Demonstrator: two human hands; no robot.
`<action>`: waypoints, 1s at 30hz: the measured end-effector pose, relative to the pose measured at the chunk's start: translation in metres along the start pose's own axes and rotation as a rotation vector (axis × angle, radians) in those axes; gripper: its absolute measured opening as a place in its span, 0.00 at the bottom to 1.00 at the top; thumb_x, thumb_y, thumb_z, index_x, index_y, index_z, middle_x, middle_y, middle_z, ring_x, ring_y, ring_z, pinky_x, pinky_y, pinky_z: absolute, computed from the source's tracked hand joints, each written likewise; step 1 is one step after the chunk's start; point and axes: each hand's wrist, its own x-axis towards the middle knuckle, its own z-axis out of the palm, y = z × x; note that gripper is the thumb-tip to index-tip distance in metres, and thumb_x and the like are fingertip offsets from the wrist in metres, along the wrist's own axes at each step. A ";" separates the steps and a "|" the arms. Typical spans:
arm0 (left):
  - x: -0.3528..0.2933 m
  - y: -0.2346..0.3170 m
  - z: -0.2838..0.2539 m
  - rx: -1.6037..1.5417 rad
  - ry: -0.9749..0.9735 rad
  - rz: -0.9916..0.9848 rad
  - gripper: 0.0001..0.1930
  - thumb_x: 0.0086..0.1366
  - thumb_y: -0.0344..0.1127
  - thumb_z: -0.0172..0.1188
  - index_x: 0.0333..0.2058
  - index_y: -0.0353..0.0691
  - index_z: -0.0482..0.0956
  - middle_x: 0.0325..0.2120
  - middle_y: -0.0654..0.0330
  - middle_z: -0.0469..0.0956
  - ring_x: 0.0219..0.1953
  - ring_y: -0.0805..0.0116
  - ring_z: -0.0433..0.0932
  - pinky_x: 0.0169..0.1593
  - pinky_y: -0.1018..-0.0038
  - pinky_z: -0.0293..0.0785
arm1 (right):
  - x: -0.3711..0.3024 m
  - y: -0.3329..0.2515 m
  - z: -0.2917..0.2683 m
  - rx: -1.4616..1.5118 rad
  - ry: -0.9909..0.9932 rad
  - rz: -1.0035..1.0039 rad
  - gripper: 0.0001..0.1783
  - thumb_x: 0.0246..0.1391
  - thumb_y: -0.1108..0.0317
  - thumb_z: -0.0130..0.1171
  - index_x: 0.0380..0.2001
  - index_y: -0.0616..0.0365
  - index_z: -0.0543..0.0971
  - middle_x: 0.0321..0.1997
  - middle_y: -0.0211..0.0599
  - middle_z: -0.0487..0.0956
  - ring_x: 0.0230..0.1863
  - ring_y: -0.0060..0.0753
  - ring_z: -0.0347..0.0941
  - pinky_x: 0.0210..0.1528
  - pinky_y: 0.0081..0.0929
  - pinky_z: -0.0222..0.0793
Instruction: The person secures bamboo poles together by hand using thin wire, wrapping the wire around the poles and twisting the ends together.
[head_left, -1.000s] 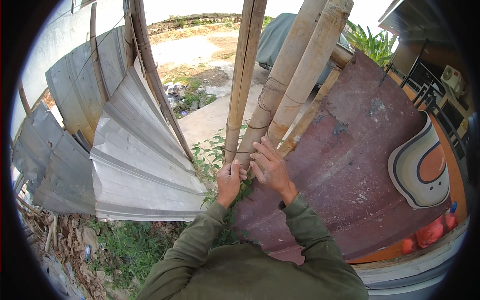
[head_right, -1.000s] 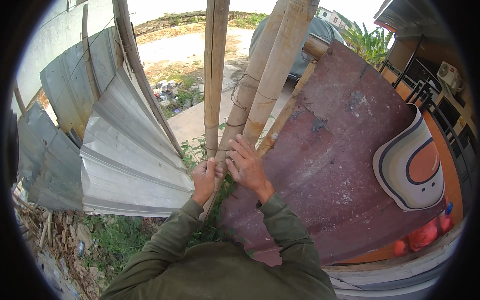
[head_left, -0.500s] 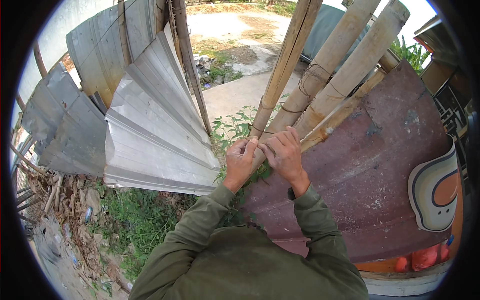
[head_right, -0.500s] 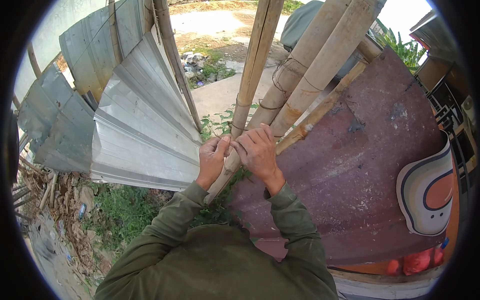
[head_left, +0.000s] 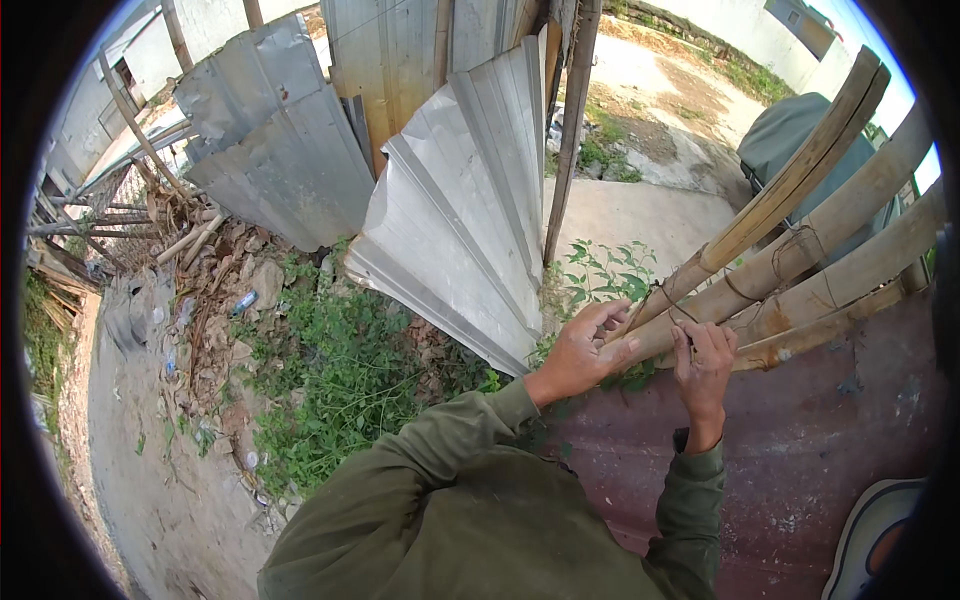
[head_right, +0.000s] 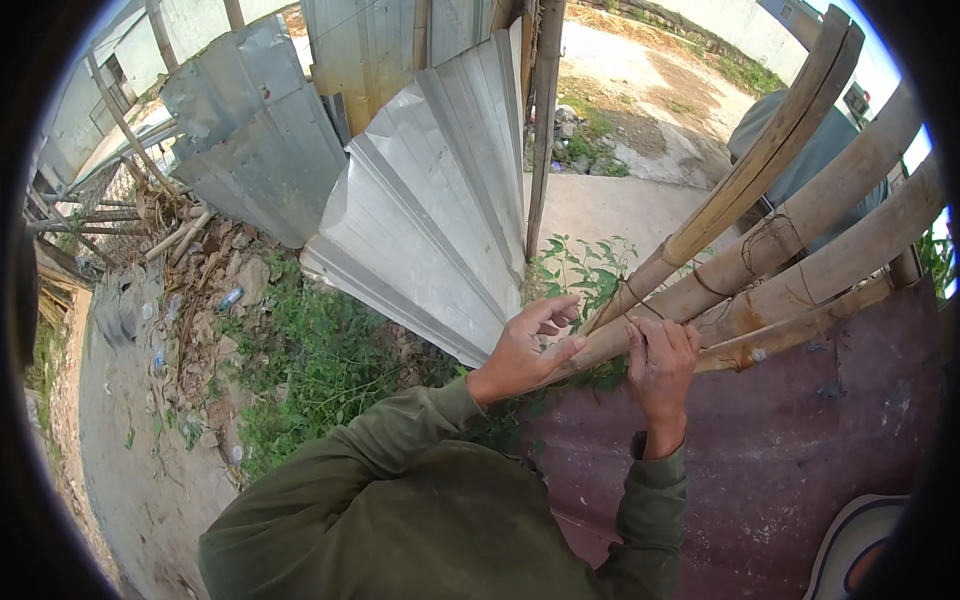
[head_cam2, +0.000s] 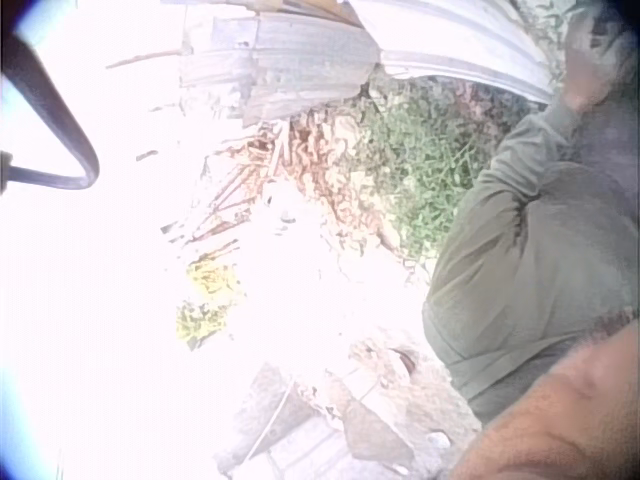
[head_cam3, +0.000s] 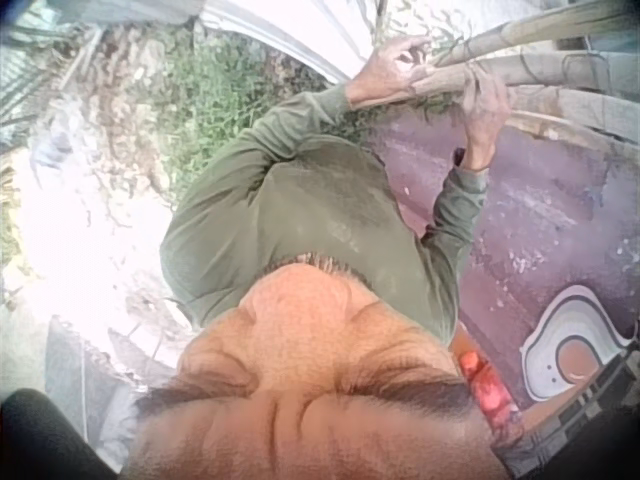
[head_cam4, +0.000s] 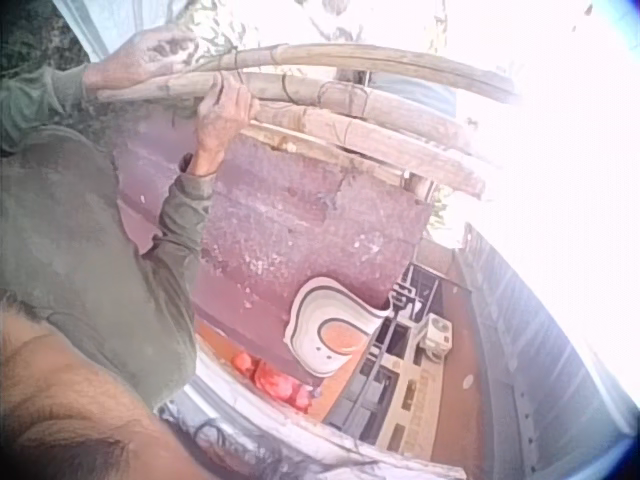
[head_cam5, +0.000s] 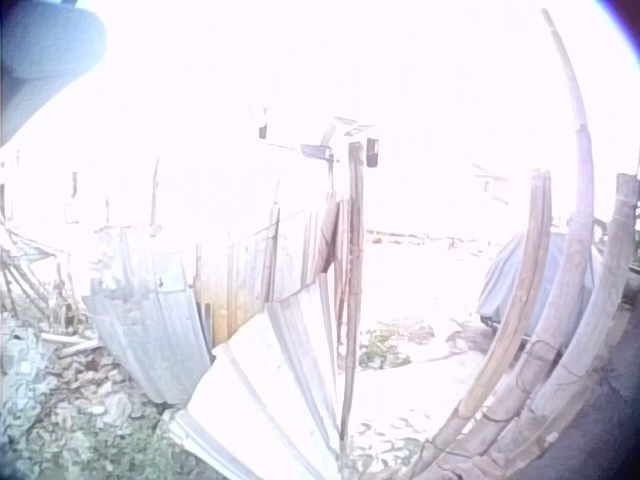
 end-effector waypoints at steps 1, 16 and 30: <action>-0.012 0.004 -0.017 0.303 0.061 0.178 0.28 0.61 0.35 0.66 0.57 0.32 0.69 0.44 0.56 0.73 0.47 0.66 0.73 0.51 0.69 0.71 | 0.001 -0.001 0.000 -0.017 -0.026 0.019 0.10 0.50 0.74 0.64 0.38 0.54 0.82 0.27 0.33 0.73 0.30 0.36 0.68 0.41 0.32 0.59; -0.053 -0.043 -0.176 -0.032 0.786 -0.048 0.32 0.66 0.31 0.59 0.64 0.31 0.56 0.55 0.54 0.67 0.55 0.67 0.68 0.58 0.72 0.63 | 0.027 0.011 0.025 0.085 -0.062 0.043 0.20 0.51 0.75 0.60 0.48 0.47 0.82 0.28 0.30 0.77 0.26 0.39 0.73 0.29 0.35 0.67; 0.021 -0.040 -0.056 0.345 0.405 0.081 0.15 0.58 0.29 0.57 0.44 0.29 0.73 0.30 0.52 0.80 0.30 0.66 0.78 0.35 0.68 0.74 | 0.030 0.019 0.032 0.108 -0.065 0.036 0.17 0.49 0.74 0.60 0.43 0.43 0.82 0.31 0.28 0.78 0.29 0.41 0.76 0.29 0.37 0.70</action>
